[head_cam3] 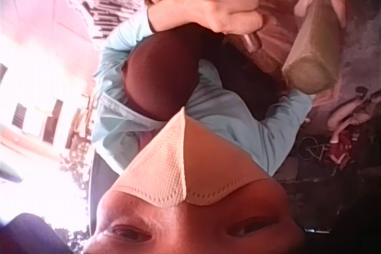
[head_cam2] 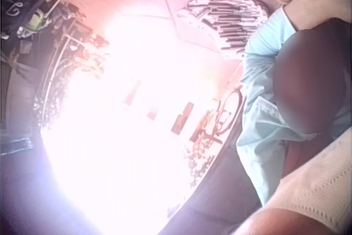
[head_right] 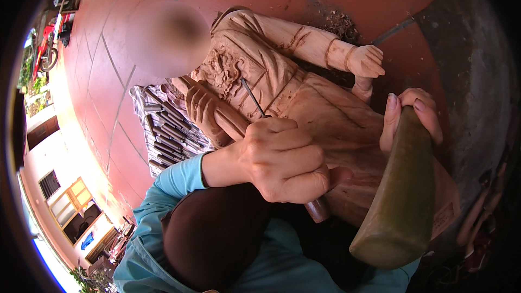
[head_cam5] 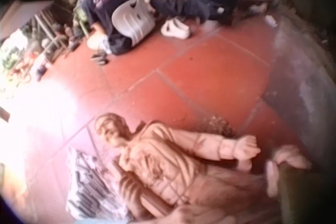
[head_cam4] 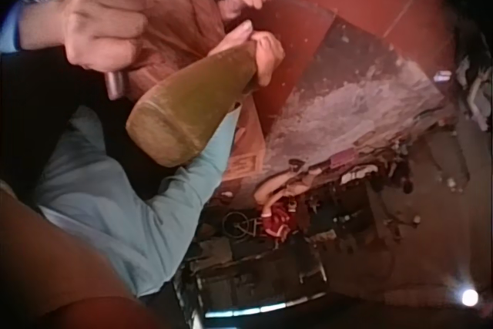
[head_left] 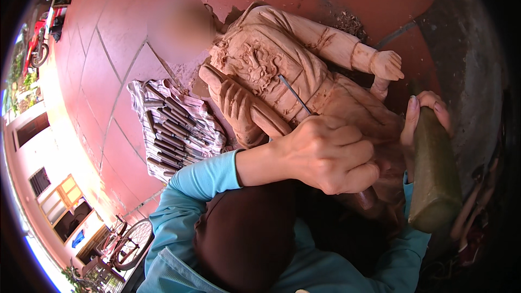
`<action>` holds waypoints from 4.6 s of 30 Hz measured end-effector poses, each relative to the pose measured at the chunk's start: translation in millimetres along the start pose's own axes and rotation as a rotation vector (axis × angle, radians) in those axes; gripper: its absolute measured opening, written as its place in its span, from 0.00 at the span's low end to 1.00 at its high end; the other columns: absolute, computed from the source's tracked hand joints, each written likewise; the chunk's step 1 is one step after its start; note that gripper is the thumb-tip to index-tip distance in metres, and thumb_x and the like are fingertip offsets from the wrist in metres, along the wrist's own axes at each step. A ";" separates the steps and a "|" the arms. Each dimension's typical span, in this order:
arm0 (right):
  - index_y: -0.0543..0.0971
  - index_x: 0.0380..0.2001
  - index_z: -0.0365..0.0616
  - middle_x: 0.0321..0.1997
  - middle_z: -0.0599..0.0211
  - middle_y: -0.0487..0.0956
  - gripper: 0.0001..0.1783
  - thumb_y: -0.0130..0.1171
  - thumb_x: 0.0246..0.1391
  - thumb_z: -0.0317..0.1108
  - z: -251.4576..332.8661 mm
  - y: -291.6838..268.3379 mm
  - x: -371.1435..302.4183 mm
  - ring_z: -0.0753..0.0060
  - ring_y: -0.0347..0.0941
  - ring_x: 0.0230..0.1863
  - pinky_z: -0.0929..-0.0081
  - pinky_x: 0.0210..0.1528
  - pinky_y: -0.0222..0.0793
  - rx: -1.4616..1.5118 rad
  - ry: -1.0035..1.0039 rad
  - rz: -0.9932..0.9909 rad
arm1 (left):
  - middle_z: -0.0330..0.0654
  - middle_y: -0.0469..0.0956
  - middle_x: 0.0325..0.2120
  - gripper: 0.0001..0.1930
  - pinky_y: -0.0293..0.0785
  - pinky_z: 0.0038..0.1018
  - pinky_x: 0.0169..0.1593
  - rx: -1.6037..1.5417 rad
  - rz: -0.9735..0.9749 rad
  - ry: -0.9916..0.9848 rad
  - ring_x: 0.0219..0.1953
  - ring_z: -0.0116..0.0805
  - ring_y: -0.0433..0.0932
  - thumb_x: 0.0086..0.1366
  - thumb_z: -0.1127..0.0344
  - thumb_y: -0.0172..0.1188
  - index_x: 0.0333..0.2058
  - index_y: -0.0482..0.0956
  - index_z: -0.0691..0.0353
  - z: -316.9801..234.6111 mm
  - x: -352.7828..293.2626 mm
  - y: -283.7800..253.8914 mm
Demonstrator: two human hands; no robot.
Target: The person sits on the floor and carves a wooden statue of a figure using a chisel and a wooden mallet. They repeatedly position the chisel on the statue's torso and strike it with the mallet to shape the wood.
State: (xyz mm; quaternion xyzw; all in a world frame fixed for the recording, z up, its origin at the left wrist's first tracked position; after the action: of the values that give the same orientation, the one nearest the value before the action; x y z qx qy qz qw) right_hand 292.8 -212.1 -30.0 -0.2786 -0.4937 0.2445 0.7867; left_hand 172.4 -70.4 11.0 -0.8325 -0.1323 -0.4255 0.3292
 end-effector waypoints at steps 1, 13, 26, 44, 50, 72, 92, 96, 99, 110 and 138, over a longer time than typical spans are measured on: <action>0.57 0.53 0.37 0.30 0.58 0.71 0.31 0.57 0.48 0.10 0.0 -0.8 1.1 0.67 0.67 0.25 0.68 0.28 0.69 -0.007 0.005 0.005 | 0.29 0.56 0.11 0.20 0.50 0.19 0.14 0.005 -0.011 0.003 0.12 0.21 0.59 0.50 0.68 0.71 0.15 0.65 0.54 0.0 -0.6 -0.2; 0.61 0.52 0.41 0.35 0.57 0.72 0.30 0.58 0.49 0.10 9.0 1.3 5.6 0.67 0.67 0.29 0.68 0.32 0.69 0.091 -0.024 -0.099 | 0.28 0.55 0.10 0.19 0.49 0.19 0.15 0.225 -0.007 0.147 0.12 0.21 0.59 0.48 0.69 0.71 0.15 0.64 0.53 -19.0 4.9 -7.9; 0.62 0.51 0.38 0.35 0.57 0.72 0.28 0.59 0.49 0.11 -0.4 0.1 -4.1 0.68 0.68 0.29 0.68 0.33 0.69 0.072 -0.018 -0.050 | 0.29 0.57 0.11 0.17 0.50 0.19 0.13 -0.031 -0.071 0.004 0.10 0.21 0.58 0.48 0.70 0.71 0.16 0.66 0.56 2.9 7.5 -14.6; 0.65 0.49 0.38 0.32 0.58 0.73 0.25 0.61 0.49 0.12 8.4 0.7 5.8 0.66 0.68 0.28 0.66 0.32 0.71 0.128 -0.079 -0.184 | 0.29 0.55 0.11 0.18 0.51 0.18 0.15 0.053 0.030 0.016 0.12 0.20 0.59 0.47 0.69 0.70 0.14 0.65 0.53 0.2 7.3 3.7; 0.63 0.51 0.39 0.33 0.58 0.73 0.28 0.59 0.49 0.11 3.1 1.7 0.7 0.67 0.68 0.30 0.67 0.34 0.71 0.110 0.003 -0.100 | 0.29 0.57 0.11 0.18 0.50 0.20 0.13 0.057 -0.035 -0.015 0.11 0.21 0.60 0.45 0.70 0.71 0.14 0.65 0.54 7.1 16.0 -3.2; 0.71 0.28 0.42 0.24 0.67 0.71 0.07 0.58 0.59 0.24 5.4 -20.3 21.4 0.71 0.69 0.26 0.78 0.40 0.68 -0.255 0.333 0.135 | 0.35 0.70 0.20 0.04 0.69 0.25 0.21 0.405 0.112 -0.217 0.20 0.29 0.74 0.47 0.67 0.58 0.24 0.74 0.53 28.8 31.1 37.9; 0.69 0.22 0.41 0.22 0.65 0.64 0.11 0.57 0.58 0.24 2.3 -13.5 16.7 0.67 0.63 0.23 0.77 0.39 0.66 -0.215 0.264 0.129 | 0.36 0.72 0.19 0.07 0.68 0.29 0.19 0.396 -0.025 -0.243 0.19 0.33 0.75 0.52 0.67 0.64 0.23 0.73 0.55 36.9 33.8 25.9; 0.72 0.23 0.40 0.22 0.65 0.70 0.12 0.55 0.62 0.29 7.0 -11.9 17.3 0.69 0.69 0.26 0.79 0.40 0.67 -0.027 0.349 -0.093 | 0.36 0.69 0.19 0.08 0.69 0.31 0.21 0.447 0.031 -0.303 0.20 0.34 0.75 0.48 0.65 0.63 0.23 0.71 0.54 47.4 32.1 32.3; 0.72 0.21 0.39 0.21 0.64 0.70 0.15 0.55 0.63 0.30 -6.2 -7.9 11.3 0.66 0.70 0.27 0.76 0.42 0.68 -0.033 0.310 -0.058 | 0.37 0.69 0.18 0.09 0.70 0.31 0.23 0.548 0.011 -0.425 0.21 0.35 0.75 0.49 0.65 0.68 0.26 0.74 0.54 64.2 45.3 29.6; 0.71 0.17 0.39 0.19 0.63 0.69 0.19 0.55 0.63 0.33 -14.4 -7.3 9.7 0.62 0.69 0.28 0.73 0.46 0.69 -0.085 0.367 -0.031 | 0.39 0.74 0.22 0.15 0.71 0.34 0.25 0.522 0.068 -0.404 0.25 0.40 0.78 0.49 0.60 0.71 0.31 0.75 0.56 56.4 42.6 39.6; 0.67 0.18 0.39 0.17 0.68 0.64 0.17 0.55 0.62 0.27 -19.1 -10.8 10.7 0.73 0.62 0.21 0.78 0.47 0.65 0.081 0.480 -0.059 | 0.41 0.74 0.21 0.11 0.70 0.35 0.25 0.499 -0.002 -0.457 0.25 0.42 0.77 0.50 0.65 0.68 0.28 0.73 0.57 55.6 49.2 27.4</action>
State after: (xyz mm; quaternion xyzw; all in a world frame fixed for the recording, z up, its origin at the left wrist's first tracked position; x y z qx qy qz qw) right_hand 315.7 -216.6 -22.7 -0.2823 -0.2903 0.1681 0.8988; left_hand 250.4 -57.1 14.7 -0.7999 -0.3036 -0.1827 0.4844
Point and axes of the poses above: each hand's wrist, its own x-axis towards the middle knuckle, its own y-axis out of the palm, z = x × y, the point moved 7 cm from there along x, towards the middle knuckle
